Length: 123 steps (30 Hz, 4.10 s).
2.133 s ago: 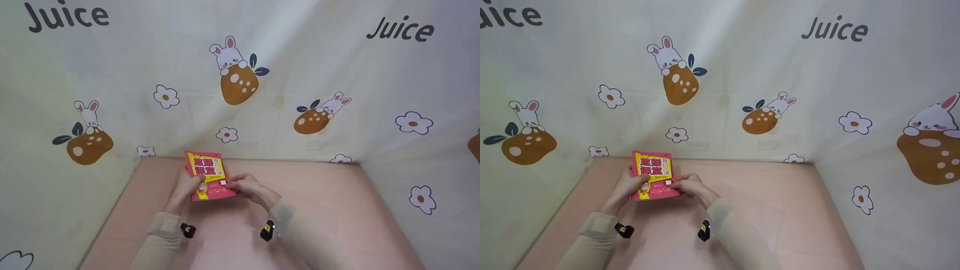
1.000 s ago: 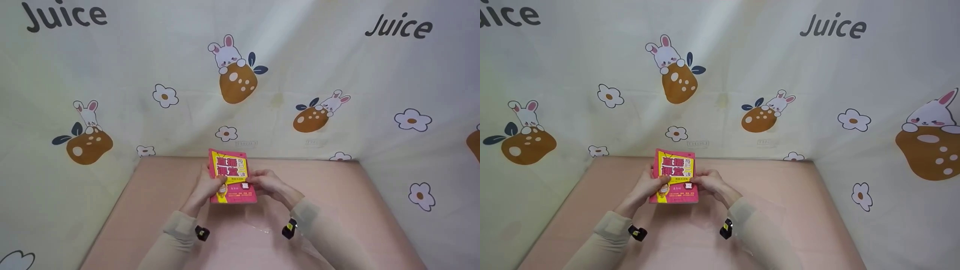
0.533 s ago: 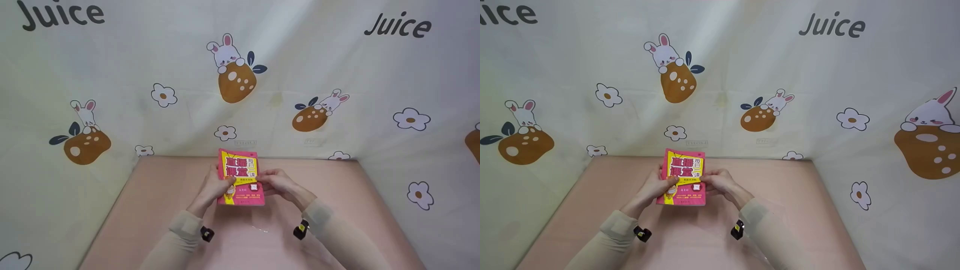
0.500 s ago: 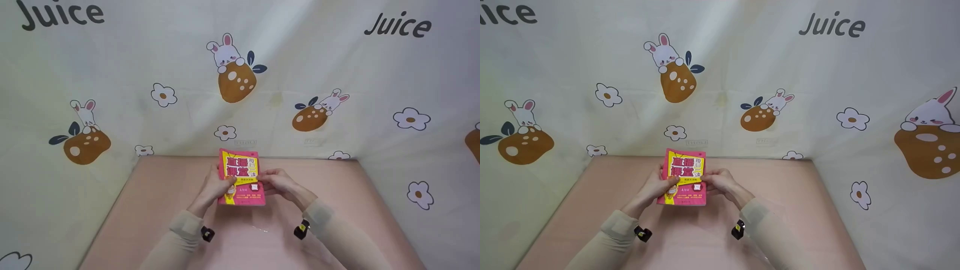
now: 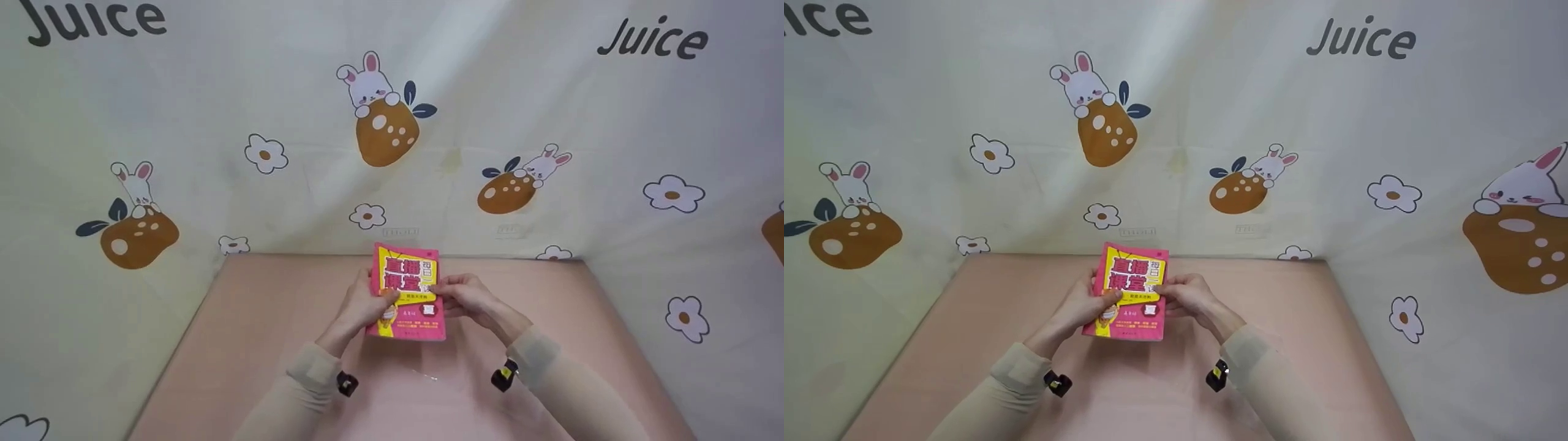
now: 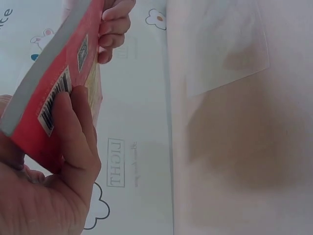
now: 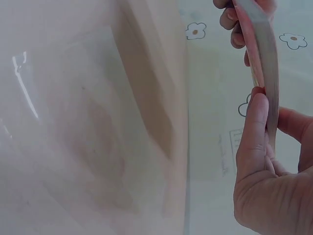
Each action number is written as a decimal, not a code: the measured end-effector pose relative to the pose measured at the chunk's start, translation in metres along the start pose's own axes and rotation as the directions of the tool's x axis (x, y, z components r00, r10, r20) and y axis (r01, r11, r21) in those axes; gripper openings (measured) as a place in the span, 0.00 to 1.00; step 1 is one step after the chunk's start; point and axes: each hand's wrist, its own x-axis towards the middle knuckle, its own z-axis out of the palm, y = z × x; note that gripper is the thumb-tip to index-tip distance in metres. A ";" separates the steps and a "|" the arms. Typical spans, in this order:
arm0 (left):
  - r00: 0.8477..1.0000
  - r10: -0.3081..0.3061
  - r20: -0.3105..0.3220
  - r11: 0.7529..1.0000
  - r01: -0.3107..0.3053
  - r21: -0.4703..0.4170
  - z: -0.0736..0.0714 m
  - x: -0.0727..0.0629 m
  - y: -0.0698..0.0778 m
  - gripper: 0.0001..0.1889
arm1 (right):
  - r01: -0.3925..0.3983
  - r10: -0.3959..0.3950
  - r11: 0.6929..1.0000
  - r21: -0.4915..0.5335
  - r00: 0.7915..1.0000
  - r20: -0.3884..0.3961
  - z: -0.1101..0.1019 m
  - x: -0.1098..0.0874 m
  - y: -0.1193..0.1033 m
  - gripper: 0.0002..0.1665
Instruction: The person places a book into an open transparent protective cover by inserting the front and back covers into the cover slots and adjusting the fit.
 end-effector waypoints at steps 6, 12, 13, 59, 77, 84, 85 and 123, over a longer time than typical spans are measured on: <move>0.999 -0.008 0.038 1.000 0.008 0.004 0.010 -0.001 -0.001 0.40 | 0.006 -0.006 1.000 0.002 1.000 -0.004 -0.008 -0.006 0.005 0.27; 0.998 -0.010 0.061 1.000 0.011 -0.005 0.018 -0.004 0.002 0.39 | 0.001 0.000 1.000 0.027 1.000 -0.028 -0.016 -0.012 0.007 0.27; 0.998 -0.010 0.065 1.000 0.011 -0.011 0.019 -0.004 0.003 0.39 | -0.002 0.003 0.999 0.035 0.999 -0.035 -0.018 -0.013 0.007 0.28; 0.991 0.095 0.091 0.990 -0.104 0.095 0.101 -0.011 0.012 0.20 | -0.055 0.054 0.998 -0.029 0.998 -0.036 -0.125 -0.063 0.028 0.16; 0.985 0.045 0.164 0.990 -0.065 0.124 0.137 -0.014 -0.001 0.26 | -0.153 0.150 0.983 -0.099 0.988 -0.043 -0.150 -0.066 0.062 0.20; 0.985 0.024 0.173 0.984 -0.054 0.172 0.149 -0.016 -0.006 0.22 | -0.205 0.198 0.966 -0.157 0.978 -0.064 -0.155 -0.068 0.074 0.19; 0.985 0.016 0.172 0.982 -0.047 0.182 0.150 -0.016 -0.007 0.22 | -0.219 0.210 0.961 -0.169 0.975 -0.071 -0.155 -0.068 0.075 0.19; 0.984 -0.034 0.175 0.904 -0.045 0.425 0.180 -0.025 -0.016 0.11 | -0.395 0.285 0.777 -0.490 0.915 -0.287 -0.154 -0.074 0.086 0.22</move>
